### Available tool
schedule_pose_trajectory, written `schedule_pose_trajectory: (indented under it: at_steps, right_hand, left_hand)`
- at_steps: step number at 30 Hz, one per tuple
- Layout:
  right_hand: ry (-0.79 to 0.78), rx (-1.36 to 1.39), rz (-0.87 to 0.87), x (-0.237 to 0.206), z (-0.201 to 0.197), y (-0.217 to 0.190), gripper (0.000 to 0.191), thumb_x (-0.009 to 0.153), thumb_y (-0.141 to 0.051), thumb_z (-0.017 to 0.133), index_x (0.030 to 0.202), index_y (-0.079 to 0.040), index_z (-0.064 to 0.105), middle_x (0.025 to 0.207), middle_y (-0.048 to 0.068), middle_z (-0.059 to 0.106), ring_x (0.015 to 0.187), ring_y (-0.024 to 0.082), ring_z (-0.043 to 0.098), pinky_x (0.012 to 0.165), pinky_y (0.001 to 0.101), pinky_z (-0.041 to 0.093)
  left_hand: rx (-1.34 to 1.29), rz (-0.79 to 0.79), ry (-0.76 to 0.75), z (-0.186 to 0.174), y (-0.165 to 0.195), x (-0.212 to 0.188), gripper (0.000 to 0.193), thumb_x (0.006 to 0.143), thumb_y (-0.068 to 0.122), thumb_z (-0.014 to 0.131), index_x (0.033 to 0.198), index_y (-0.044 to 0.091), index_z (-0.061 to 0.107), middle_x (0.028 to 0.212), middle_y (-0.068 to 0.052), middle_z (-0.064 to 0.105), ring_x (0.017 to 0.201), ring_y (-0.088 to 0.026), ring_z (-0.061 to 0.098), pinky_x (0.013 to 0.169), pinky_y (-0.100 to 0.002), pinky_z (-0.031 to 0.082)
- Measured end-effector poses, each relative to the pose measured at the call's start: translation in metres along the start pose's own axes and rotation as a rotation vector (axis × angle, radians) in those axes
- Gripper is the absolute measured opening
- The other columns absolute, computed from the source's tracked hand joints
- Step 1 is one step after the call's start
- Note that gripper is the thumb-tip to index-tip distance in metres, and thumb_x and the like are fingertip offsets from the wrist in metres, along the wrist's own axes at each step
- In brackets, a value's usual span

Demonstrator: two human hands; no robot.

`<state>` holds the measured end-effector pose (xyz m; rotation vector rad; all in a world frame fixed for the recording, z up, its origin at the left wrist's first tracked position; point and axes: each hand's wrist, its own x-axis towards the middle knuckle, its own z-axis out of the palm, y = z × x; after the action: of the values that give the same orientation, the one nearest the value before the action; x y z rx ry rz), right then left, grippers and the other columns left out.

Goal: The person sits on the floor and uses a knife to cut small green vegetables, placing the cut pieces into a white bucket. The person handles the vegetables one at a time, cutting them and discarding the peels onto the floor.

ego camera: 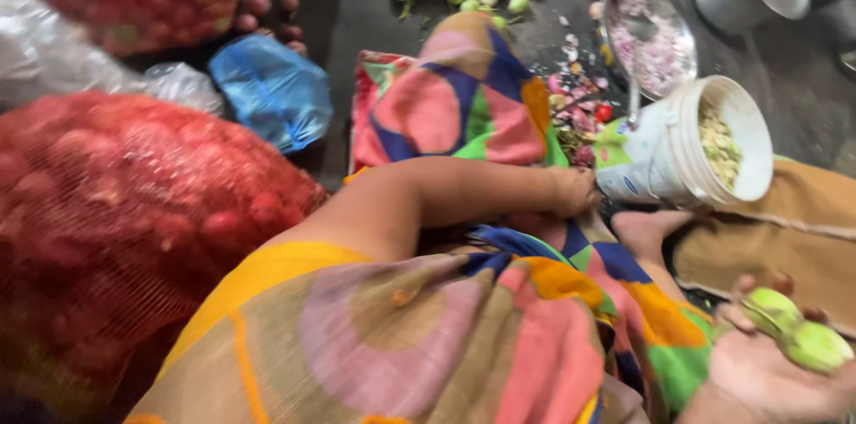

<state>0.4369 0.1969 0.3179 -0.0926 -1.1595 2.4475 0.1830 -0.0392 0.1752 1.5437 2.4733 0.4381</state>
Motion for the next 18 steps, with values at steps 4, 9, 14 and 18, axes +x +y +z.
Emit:
schedule_pose_trajectory:
  at_steps: [4, 9, 14, 18]
  right_hand:
    - [-0.081, 0.119, 0.052, 0.003, -0.03, -0.027, 0.045, 0.107, -0.055, 0.046, 0.126, -0.016, 0.06, 0.149, 0.014, 0.057, 0.134, 0.04, 0.048, 0.08, 0.0338, 0.046]
    - [-0.037, 0.259, 0.001, -0.027, -0.018, -0.06, 0.039, 0.114, -0.038, 0.043, 0.13, -0.005, 0.055, 0.141, 0.018, 0.056, 0.126, 0.046, 0.049, 0.078, 0.0404, 0.045]
    - [-0.061, -0.073, -0.129, -0.051, -0.003, -0.099, 0.036, 0.118, -0.026, 0.045, 0.143, -0.001, 0.055, 0.145, 0.01, 0.057, 0.127, 0.034, 0.051, 0.074, 0.0249, 0.042]
    - [-0.144, -0.197, -0.147, -0.028, -0.028, -0.136, 0.03, 0.118, -0.021, 0.041, 0.136, -0.001, 0.054, 0.137, 0.009, 0.057, 0.125, 0.026, 0.051, 0.072, 0.0223, 0.04]
  left_hand:
    - [-0.012, -0.121, -0.336, 0.037, 0.008, 0.003, 0.041, 0.091, 0.026, 0.059, 0.128, 0.01, 0.064, 0.118, -0.027, 0.062, 0.089, -0.037, 0.073, 0.075, -0.048, 0.059]
    - [0.043, -0.194, -0.411, 0.05, 0.022, 0.006, 0.045, 0.091, 0.03, 0.058, 0.13, 0.009, 0.062, 0.119, -0.028, 0.062, 0.092, -0.037, 0.072, 0.077, -0.048, 0.059]
    - [0.038, -0.163, -0.35, 0.043, 0.052, 0.019, 0.048, 0.091, 0.034, 0.057, 0.132, 0.008, 0.06, 0.121, -0.028, 0.062, 0.095, -0.038, 0.072, 0.08, -0.048, 0.058]
    - [-0.052, -0.053, -0.252, 0.013, 0.078, 0.035, 0.052, 0.092, 0.037, 0.057, 0.134, 0.008, 0.059, 0.122, -0.029, 0.062, 0.097, -0.038, 0.072, 0.081, -0.048, 0.058]
